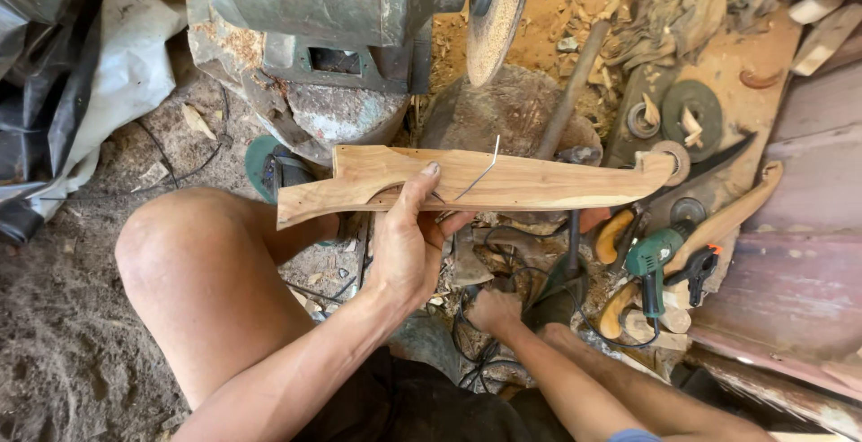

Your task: The person aligns two wooden pieces, drills holes, and inserts metal rods to join them. They use a hammer to secure the rods and inspect the fit of the assembled parts.

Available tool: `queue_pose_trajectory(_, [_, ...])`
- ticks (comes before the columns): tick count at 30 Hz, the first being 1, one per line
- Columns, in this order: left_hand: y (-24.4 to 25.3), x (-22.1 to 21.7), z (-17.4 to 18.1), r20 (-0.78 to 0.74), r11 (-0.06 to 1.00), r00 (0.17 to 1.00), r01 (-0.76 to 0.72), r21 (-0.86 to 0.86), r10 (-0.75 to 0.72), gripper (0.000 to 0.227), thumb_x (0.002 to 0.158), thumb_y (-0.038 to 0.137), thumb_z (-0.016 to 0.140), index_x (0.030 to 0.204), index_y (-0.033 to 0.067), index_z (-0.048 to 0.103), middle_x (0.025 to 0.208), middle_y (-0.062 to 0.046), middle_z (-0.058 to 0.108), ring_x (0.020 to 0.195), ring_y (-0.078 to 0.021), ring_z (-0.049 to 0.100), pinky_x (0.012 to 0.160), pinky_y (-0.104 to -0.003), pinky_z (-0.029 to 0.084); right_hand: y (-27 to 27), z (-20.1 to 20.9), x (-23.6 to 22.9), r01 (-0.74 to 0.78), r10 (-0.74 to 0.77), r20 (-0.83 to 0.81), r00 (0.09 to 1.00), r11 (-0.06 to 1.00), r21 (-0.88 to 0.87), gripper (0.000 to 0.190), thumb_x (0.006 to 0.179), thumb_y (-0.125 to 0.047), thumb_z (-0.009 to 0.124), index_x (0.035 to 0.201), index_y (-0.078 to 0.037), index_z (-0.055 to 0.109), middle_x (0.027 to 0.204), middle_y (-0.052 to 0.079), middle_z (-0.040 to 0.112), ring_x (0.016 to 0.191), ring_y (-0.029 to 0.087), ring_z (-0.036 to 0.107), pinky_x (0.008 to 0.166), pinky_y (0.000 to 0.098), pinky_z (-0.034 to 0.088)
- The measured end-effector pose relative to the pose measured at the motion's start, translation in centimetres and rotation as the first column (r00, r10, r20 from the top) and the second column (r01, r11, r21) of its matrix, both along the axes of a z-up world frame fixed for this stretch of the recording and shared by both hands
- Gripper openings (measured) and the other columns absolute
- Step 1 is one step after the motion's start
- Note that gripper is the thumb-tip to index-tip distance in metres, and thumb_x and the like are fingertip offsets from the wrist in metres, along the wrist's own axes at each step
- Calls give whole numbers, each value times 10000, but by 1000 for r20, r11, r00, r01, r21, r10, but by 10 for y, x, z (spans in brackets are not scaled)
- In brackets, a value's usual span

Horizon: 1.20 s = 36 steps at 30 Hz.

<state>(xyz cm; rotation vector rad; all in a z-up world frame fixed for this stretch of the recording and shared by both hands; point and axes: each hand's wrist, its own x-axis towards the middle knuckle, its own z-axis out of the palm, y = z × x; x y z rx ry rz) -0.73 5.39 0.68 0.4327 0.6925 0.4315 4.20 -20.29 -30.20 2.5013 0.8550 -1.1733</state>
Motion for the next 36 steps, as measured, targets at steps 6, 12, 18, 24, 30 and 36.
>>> queue_pose_trajectory(6, [-1, 0, -3, -5, 999, 1000, -24, 24, 24, 416, 915, 274, 685, 1246, 46, 579, 1156, -65, 657, 1055, -158, 677, 844, -390, 627, -4, 134, 51, 379, -428, -394, 813, 904, -199, 447, 967, -421, 704, 1140, -14, 639, 1005, 222, 772, 701, 280, 641, 743, 558, 580])
queue_pose_trajectory(12, [3, 2, -2, -18, 995, 998, -56, 83, 58, 452, 894, 266, 699, 1262, 55, 543, 1163, -58, 632, 1068, -154, 664, 855, -385, 643, -3, 286, 63, 833, -71, -986, 150, 547, 88, 399, 830, -295, 780, 1073, -5, 656, 1135, 134, 730, 1025, 258, 707, 1000, 438, 543])
queue_pose_trajectory(18, [-4, 5, 3, -45, 994, 999, -6, 112, 11, 481, 901, 277, 691, 1280, 21, 540, 1187, -102, 627, 1096, -182, 666, 882, -388, 642, 23, 298, 56, 927, 199, -938, 283, 196, 321, 313, 967, -283, 771, 873, -23, 626, 1030, 260, 732, 950, 358, 735, 858, 491, 558])
queue_pose_trajectory(24, [-16, 16, -4, 13, 991, 999, -38, 128, 37, 462, 893, 279, 706, 1247, 18, 566, 1169, -97, 630, 1077, -192, 669, 899, -410, 635, 28, 311, 45, 867, 15, -872, 490, 99, 489, 297, 921, -244, 744, 796, 7, 645, 1181, 198, 723, 931, 238, 697, 833, 383, 531])
queue_pose_trajectory(30, [-22, 22, -7, 22, 993, 998, -57, 104, 55, 432, 911, 281, 719, 1240, 40, 576, 1149, -78, 621, 1050, -191, 653, 862, -422, 606, 46, 323, 26, 578, -289, -504, 814, 309, 755, 237, 893, -206, 746, 881, 31, 743, 1082, 120, 734, 861, 225, 661, 781, 372, 504])
queue_pose_trajectory(36, [-29, 21, 0, -5, 984, 999, -51, 172, 53, 465, 890, 280, 715, 1258, 43, 557, 1176, -94, 642, 1063, -212, 669, 881, -423, 623, 65, 335, 24, -284, -248, 431, 868, 465, 839, 285, 751, -13, 808, 982, 78, 667, 1225, 197, 640, 1067, 392, 574, 933, 453, 484])
